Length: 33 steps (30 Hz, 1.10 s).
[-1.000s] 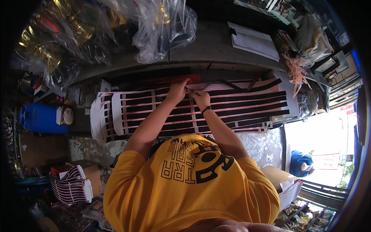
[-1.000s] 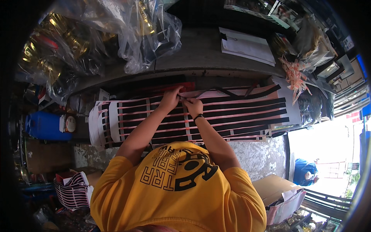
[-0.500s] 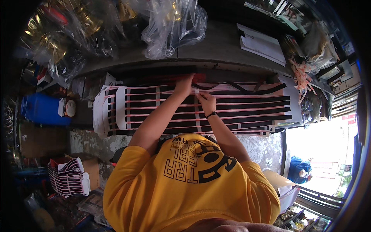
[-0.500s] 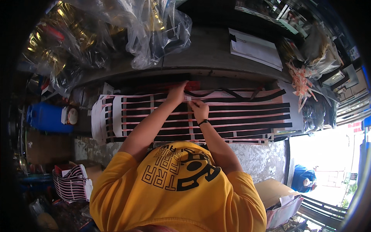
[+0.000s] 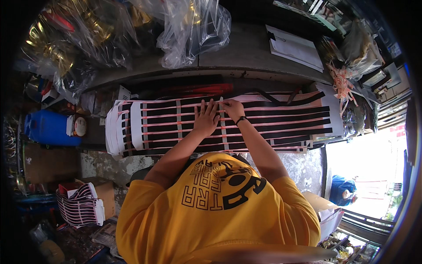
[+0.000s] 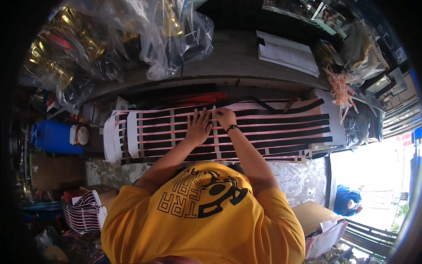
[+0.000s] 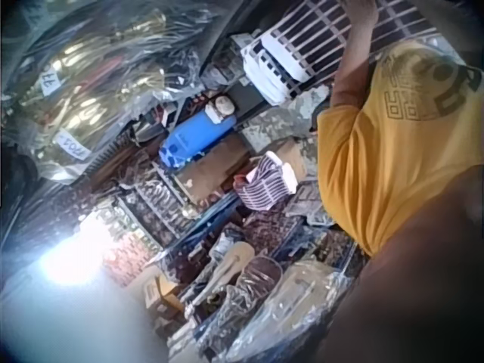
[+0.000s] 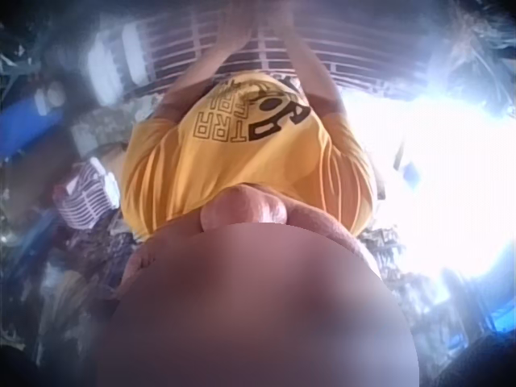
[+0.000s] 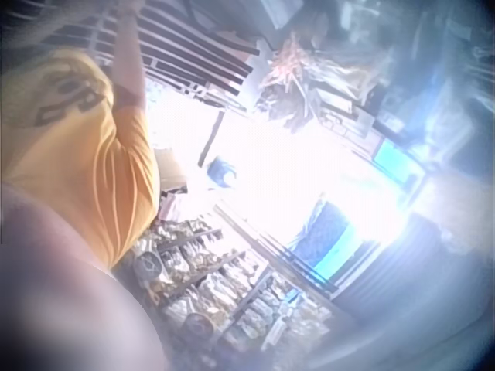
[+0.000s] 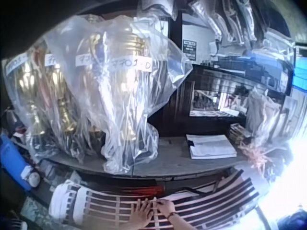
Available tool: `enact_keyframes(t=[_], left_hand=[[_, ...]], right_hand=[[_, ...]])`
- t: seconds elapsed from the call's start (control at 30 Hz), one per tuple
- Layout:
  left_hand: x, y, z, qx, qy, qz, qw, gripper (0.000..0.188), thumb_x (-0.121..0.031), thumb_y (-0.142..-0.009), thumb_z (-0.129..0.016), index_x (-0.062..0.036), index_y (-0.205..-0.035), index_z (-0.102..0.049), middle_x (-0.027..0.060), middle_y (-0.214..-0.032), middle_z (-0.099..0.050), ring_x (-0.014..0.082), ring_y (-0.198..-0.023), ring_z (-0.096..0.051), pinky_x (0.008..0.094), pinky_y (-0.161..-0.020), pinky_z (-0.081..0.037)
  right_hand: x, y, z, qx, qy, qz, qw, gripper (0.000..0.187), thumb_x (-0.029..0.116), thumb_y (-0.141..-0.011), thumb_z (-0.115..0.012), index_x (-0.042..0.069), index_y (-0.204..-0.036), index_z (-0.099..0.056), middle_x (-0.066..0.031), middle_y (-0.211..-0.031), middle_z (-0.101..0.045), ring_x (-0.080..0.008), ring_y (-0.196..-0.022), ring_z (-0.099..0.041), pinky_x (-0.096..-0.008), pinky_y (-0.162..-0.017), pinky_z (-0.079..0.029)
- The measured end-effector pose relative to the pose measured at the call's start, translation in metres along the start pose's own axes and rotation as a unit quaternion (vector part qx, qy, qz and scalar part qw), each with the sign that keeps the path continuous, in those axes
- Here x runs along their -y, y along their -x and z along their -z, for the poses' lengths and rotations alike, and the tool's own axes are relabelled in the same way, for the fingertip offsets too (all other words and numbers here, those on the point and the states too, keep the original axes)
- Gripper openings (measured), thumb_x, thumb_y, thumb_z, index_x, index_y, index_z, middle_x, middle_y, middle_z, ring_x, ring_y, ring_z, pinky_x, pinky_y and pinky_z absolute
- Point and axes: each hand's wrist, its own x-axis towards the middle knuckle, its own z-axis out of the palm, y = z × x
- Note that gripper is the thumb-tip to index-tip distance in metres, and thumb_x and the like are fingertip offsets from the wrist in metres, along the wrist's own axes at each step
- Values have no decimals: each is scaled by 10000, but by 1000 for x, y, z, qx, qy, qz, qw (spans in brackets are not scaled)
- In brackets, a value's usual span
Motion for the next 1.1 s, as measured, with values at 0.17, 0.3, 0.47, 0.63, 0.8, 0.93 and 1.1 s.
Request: enact_keyframes(t=[0.17,0.3,0.47,0.63,0.8,0.93,1.1], left_hand=[[1,1,-5,4,4,8,1000,600,-417,-994,-389,-164,-1529,-291,93,-1600,-241,406,-1466,-193,638,-1145,-163],[-1,3,-4,-8,11,11,1000,596,-400,-989,-406,-160,-1524,-299,96,-1591,-259,404,-1462,-206,635,-1147,-166],[0,4,-3,-33,9,8,999,576,-408,-987,-409,-155,-1500,-343,109,-1570,-296,417,-1441,-250,647,-1134,-191],[0,4,-3,-33,9,9,999,587,-400,-979,-430,-155,-1502,-329,110,-1568,-296,407,-1439,-262,644,-1134,-199],[0,4,-4,-41,12,9,999,593,-389,-973,-439,-149,-1503,-323,108,-1567,-297,401,-1436,-270,636,-1138,-200],[0,3,-3,-29,17,17,999,603,-394,-971,-436,-141,-1505,-317,107,-1570,-291,398,-1439,-263,628,-1141,-200],[0,3,-4,-31,23,24,999,596,-400,-972,-419,-150,-1505,-327,100,-1577,-282,388,-1450,-245,617,-1147,-195]], right_hand=[[-8,-13,-6,1,-76,-105,992,343,336,-787,-742,27,-934,-727,-156,-832,-714,-259,-785,-706,-356,-715,-546],[-4,-20,-20,-59,-86,-172,980,384,355,-777,-759,0,-908,-693,-164,-804,-706,-290,-800,-704,-364,-735,-543],[4,-38,1,-60,-40,-77,994,433,392,-763,-774,-14,-885,-682,-156,-764,-703,-287,-811,-702,-373,-726,-534],[16,-49,17,101,100,-95,985,332,357,-756,-768,42,-852,-725,-151,-817,-720,-319,-846,-696,-396,-753,-532],[22,-48,4,29,160,129,978,269,313,-768,-733,71,-884,-733,-124,-780,-701,-298,-739,-674,-391,-674,-513],[19,-34,12,34,132,179,974,180,218,-787,-706,57,-868,-708,-131,-825,-687,-309,-765,-661,-395,-689,-510],[12,5,16,3,76,169,983,100,98,-811,-686,25,-876,-666,-123,-848,-661,-273,-742,-629,-360,-687,-502]])
